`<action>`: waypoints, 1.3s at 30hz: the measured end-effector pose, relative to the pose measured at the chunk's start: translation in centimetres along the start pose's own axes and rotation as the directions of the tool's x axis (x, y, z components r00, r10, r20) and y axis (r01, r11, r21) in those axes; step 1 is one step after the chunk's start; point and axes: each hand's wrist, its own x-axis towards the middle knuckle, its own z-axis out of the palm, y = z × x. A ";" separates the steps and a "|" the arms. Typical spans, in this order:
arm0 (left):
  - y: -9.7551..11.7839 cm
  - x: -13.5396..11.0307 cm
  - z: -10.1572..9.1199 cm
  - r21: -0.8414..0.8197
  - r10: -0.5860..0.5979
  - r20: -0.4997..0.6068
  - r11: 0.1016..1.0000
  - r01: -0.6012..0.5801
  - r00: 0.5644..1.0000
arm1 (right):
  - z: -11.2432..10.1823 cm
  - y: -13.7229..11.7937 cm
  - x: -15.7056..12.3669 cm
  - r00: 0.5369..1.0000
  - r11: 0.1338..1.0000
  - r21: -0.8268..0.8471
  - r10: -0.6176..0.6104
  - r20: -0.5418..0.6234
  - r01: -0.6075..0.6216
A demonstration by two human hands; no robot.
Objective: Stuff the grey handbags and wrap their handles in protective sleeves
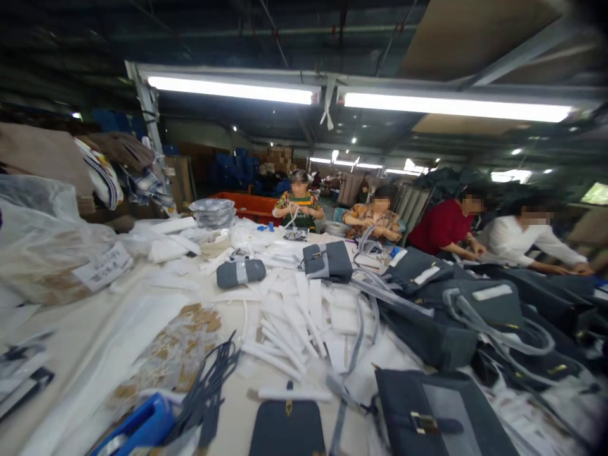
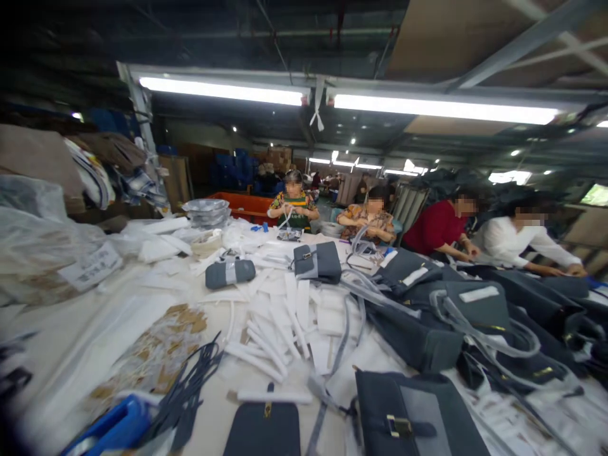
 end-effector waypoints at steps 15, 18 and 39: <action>-3.0 -7.2 1.5 0.154 0.034 0.104 0.987 -0.050 0.994 | 0.1 -2.3 -5.2 0.969 0.995 0.063 0.055 0.241 -0.073; -3.0 -7.4 1.3 0.147 0.025 0.100 0.988 -0.040 0.995 | -0.1 -2.2 -5.4 0.964 0.990 0.123 0.036 0.262 -0.070; -4.2 -7.4 1.7 0.006 -0.004 0.145 1.000 0.003 0.989 | 2.3 1.2 -6.0 0.880 0.940 0.142 0.228 0.416 -0.311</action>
